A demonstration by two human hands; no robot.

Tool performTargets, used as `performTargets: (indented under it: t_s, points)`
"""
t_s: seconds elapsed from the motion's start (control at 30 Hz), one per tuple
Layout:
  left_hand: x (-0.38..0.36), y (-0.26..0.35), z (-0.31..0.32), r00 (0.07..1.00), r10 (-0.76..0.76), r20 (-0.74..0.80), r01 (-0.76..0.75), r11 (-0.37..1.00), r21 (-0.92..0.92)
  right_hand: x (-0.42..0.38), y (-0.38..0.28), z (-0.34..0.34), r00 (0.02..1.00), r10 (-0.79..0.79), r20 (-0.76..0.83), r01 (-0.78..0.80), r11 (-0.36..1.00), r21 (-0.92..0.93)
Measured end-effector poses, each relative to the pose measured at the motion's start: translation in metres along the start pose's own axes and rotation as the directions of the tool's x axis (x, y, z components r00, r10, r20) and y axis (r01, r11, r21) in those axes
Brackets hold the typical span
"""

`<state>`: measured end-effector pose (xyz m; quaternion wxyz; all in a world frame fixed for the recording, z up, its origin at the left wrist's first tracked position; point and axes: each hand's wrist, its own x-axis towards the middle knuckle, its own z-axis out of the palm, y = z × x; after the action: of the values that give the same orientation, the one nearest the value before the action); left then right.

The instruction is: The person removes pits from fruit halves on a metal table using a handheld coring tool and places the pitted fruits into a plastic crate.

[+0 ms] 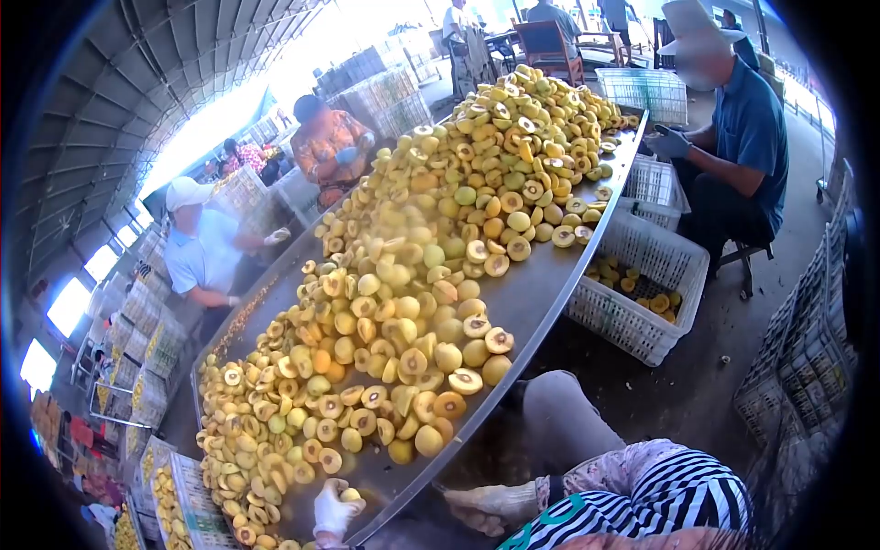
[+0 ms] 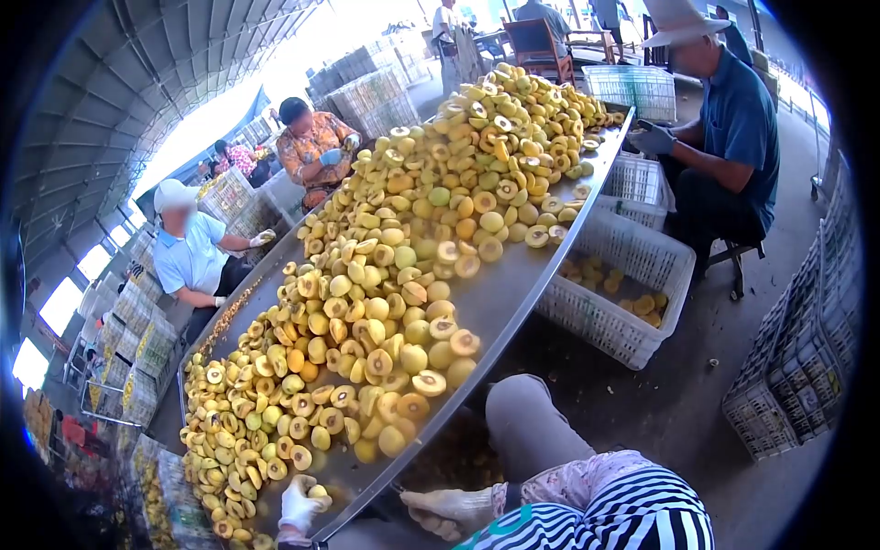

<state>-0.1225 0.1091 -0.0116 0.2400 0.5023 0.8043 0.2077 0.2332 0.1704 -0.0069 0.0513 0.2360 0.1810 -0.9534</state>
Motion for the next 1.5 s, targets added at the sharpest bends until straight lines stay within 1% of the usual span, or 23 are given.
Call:
performTargets:
  t_s: [0.03, 0.07, 0.1, 0.13, 0.17, 0.2, 0.27, 0.3, 0.37, 0.4, 0.47, 0.57, 0.67, 0.7, 0.77, 0.93, 1.03, 1.17, 1.2, 1.27, 1.3, 1.37, 1.5]
  points:
    - [-0.005, -0.004, 0.004, 0.999, -0.05, 0.001, 0.046, 0.914, -0.403, -0.005, -0.001, 0.006, 1.0, -0.004, -0.005, 0.004, 1.0, -0.004]
    - [-0.009, -0.007, 0.008, 0.995, -0.095, 0.023, 0.081, 0.669, -0.739, -0.001, 0.001, 0.001, 1.0, -0.007, -0.004, 0.007, 1.0, -0.018]
    - [-0.016, 0.006, 0.012, 0.997, 0.059, 0.043, 0.023, 0.304, -0.952, 0.007, 0.004, -0.007, 1.0, -0.011, -0.004, 0.011, 0.999, -0.031]
    - [-0.023, 0.022, 0.027, 0.992, 0.123, -0.028, -0.036, 0.057, -0.998, 0.012, 0.009, -0.012, 1.0, -0.006, -0.006, 0.006, 0.999, -0.043]
    - [-0.048, 0.081, 0.036, 0.999, 0.008, -0.035, -0.033, -0.209, -0.977, 0.01, 0.016, -0.002, 0.987, -0.132, -0.091, 0.113, 0.976, -0.185]
    - [-0.038, 0.074, 0.048, 0.995, 0.017, 0.094, 0.093, -0.388, -0.917, 0.009, 0.015, 0.009, 0.957, -0.258, -0.131, 0.205, 0.924, -0.323]
    - [-0.048, 0.074, 0.074, 0.984, -0.061, 0.166, 0.117, -0.482, -0.869, 0.021, 0.014, 0.0, 0.938, -0.324, -0.122, 0.2, 0.794, -0.574]
    - [-0.054, 0.087, 0.081, 0.994, -0.054, 0.098, 0.059, -0.496, -0.866, 0.019, 0.006, 0.004, 0.943, -0.309, -0.125, 0.153, 0.733, -0.662]
    - [-0.069, 0.098, 0.093, 0.998, -0.068, -0.018, -0.047, -0.459, -0.887, 0.01, 0.004, 0.016, 0.929, -0.357, -0.095, 0.238, 0.776, -0.584]
    - [-0.074, 0.108, 0.09, 0.983, -0.177, 0.053, -0.041, -0.485, -0.873, 0.008, -0.003, 0.022, 0.931, -0.349, -0.109, 0.216, 0.766, -0.606]
    - [-0.08, 0.112, 0.094, 0.984, -0.177, 0.031, -0.057, -0.47, -0.881, 0.016, -0.005, 0.029, 0.951, -0.295, -0.088, 0.167, 0.735, -0.657]
    - [-0.09, 0.121, 0.092, 0.975, -0.217, -0.044, -0.122, -0.361, -0.925, 0.029, -0.006, 0.059, 0.929, -0.288, -0.234, -0.003, 0.625, -0.781]
    - [-0.096, 0.112, 0.098, 0.929, -0.307, -0.206, -0.255, -0.13, -0.958, 0.059, 0.012, 0.042, 0.885, -0.438, -0.157, 0.054, 0.431, -0.901]
    - [-0.096, 0.107, 0.097, 0.92, -0.364, -0.145, -0.211, -0.149, -0.966, 0.058, 0.008, 0.057, 0.886, -0.385, -0.26, -0.09, 0.407, -0.909]
    - [-0.094, 0.097, 0.098, 0.924, -0.344, -0.165, -0.226, -0.143, -0.964, 0.067, 0.012, 0.059, 0.887, -0.382, -0.257, -0.098, 0.389, -0.916]
    - [-0.092, 0.093, 0.092, 0.914, -0.321, -0.248, -0.268, -0.022, -0.963, 0.091, 0.021, 0.037, 0.927, -0.373, -0.041, 0.148, 0.464, -0.874]
    - [-0.084, 0.085, 0.105, 0.811, -0.213, -0.545, -0.497, 0.24, -0.834, 0.088, 0.01, 0.04, 0.977, -0.132, -0.169, -0.045, 0.644, -0.763]
    - [-0.089, 0.073, 0.095, 0.905, -0.211, -0.369, -0.305, 0.284, -0.909, 0.092, 0.022, 0.035, 0.892, -0.452, -0.01, 0.173, 0.363, -0.916]
    - [-0.09, 0.076, 0.092, 0.927, -0.245, -0.283, -0.234, 0.212, -0.949, 0.089, 0.017, 0.038, 0.871, -0.487, -0.066, 0.041, 0.205, -0.978]
    - [-0.091, 0.086, 0.08, 0.949, -0.295, -0.111, -0.098, 0.059, -0.993, 0.086, 0.021, 0.028, 0.872, -0.49, -0.009, 0.154, 0.291, -0.944]
    - [-0.092, 0.093, 0.075, 0.936, -0.348, -0.048, -0.067, -0.042, -0.997, 0.08, 0.016, 0.036, 0.892, -0.449, -0.043, 0.092, 0.274, -0.957]
    - [-0.09, 0.092, 0.08, 0.939, -0.339, -0.049, -0.06, -0.019, -0.998, 0.062, 0.003, 0.059, 0.919, -0.375, -0.123, -0.032, 0.238, -0.971]
    - [-0.089, 0.098, 0.085, 0.941, -0.33, -0.074, -0.049, 0.083, -0.995, 0.064, -0.002, 0.044, 0.904, -0.426, -0.035, -0.028, 0.023, -0.999]
